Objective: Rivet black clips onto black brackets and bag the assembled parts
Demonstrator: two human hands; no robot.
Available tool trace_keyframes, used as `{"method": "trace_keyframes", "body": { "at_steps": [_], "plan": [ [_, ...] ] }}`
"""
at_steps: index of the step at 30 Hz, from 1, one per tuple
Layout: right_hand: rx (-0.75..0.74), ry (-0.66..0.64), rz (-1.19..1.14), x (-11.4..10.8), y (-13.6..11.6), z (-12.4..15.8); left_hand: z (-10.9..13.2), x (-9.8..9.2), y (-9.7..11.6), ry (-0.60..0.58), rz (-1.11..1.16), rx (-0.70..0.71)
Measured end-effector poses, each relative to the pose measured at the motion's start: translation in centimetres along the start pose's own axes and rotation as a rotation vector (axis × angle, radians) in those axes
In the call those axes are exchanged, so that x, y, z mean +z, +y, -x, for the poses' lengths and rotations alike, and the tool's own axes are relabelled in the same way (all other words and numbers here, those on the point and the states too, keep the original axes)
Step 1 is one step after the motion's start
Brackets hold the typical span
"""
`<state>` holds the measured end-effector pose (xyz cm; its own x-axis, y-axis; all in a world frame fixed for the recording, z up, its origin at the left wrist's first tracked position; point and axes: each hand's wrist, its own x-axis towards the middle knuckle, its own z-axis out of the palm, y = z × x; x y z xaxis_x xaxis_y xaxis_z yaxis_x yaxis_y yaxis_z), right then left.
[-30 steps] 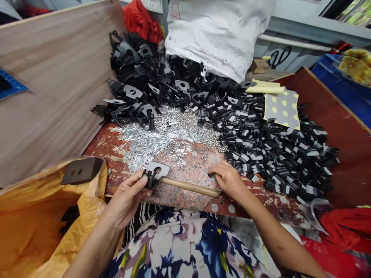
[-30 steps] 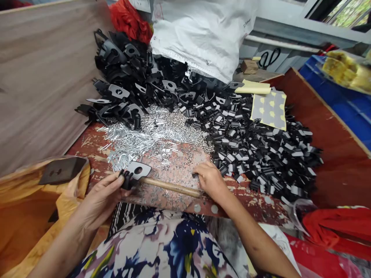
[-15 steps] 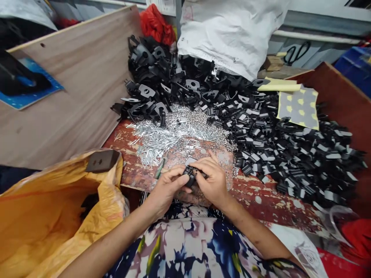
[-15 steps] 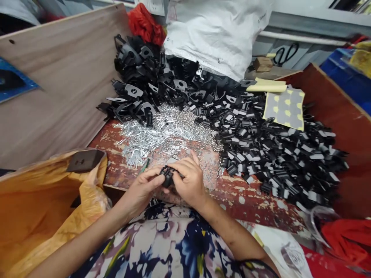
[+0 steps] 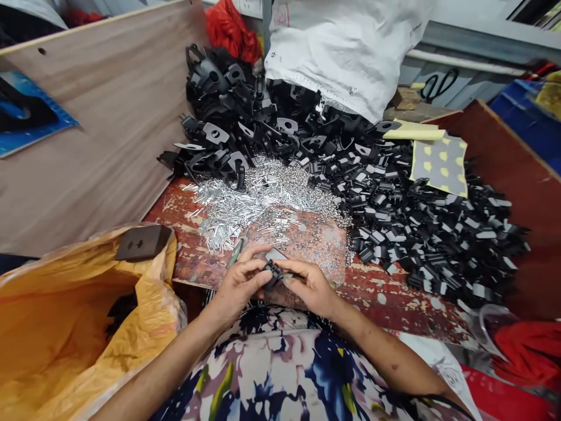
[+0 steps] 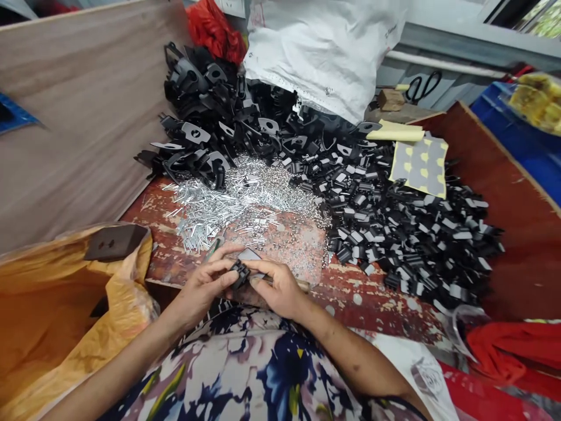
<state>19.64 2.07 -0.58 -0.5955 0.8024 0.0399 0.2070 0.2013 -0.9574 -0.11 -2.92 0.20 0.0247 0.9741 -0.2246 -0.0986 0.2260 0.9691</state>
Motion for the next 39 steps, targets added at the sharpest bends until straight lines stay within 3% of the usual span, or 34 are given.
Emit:
{"method": "trace_keyframes", "body": {
  "at_steps": [2, 5, 8, 10, 12, 14, 16, 19, 23, 25, 27, 30, 32, 34, 39],
  "plan": [
    [0.0, 0.048, 0.224, -1.9, 0.7, -0.2, 0.0, -0.4, -0.3, 0.028, 0.015, -0.003],
    [-0.042, 0.233, 0.705, -4.7, 2.4, -1.0, 0.0, -0.8, -0.8, 0.095, 0.025, 0.001],
    [-0.077, 0.202, 0.935, -6.1, 3.6, -1.7, -0.1, -1.1, -0.9, 0.076, -0.05, 0.031],
    [-0.071, 0.222, 0.881, -6.2, 3.4, -1.8, -0.2, -1.0, -0.6, 0.05, -0.186, 0.111],
    [-0.01, 0.228, 0.641, -5.9, 2.5, -1.7, -0.3, -0.8, 0.0, 0.032, -0.409, 0.243],
    [0.119, 0.083, 0.294, -5.4, 1.3, -1.5, -0.4, -0.3, 0.8, -0.001, -0.646, 0.367],
    [0.254, -0.146, -0.014, -4.6, 0.4, -1.4, -0.4, 0.2, 1.4, -0.062, -0.82, 0.45],
    [0.395, -0.353, -0.26, -3.4, -0.3, -1.4, -0.3, 0.9, 2.0, -0.142, -0.953, 0.529],
    [0.336, -0.452, -0.032, -3.5, -0.5, -2.5, -0.1, 0.7, 2.2, -0.13, -1.007, 0.538],
    [0.264, -0.413, 0.126, -4.4, -0.4, -4.1, -0.2, 0.3, 2.2, -0.091, -1.012, 0.541],
    [0.192, -0.257, 0.372, -5.6, 0.1, -6.4, -0.4, -0.3, 2.1, -0.038, -0.964, 0.519],
    [0.029, -0.045, 0.924, -7.4, 1.4, -10.3, -1.1, -1.3, 1.7, 0.041, -0.752, 0.385],
    [-0.05, -0.041, 1.125, -8.0, 2.2, -12.3, -1.4, -1.8, 1.4, 0.103, -0.565, 0.275],
    [-0.095, -0.082, 1.161, -8.1, 2.8, -13.4, -1.4, -2.2, 1.2, 0.174, -0.381, 0.186],
    [-0.211, -0.113, 1.217, -8.1, 3.4, -12.9, -1.1, -3.0, 0.5, 0.258, 0.121, -0.057]
  ]
}}
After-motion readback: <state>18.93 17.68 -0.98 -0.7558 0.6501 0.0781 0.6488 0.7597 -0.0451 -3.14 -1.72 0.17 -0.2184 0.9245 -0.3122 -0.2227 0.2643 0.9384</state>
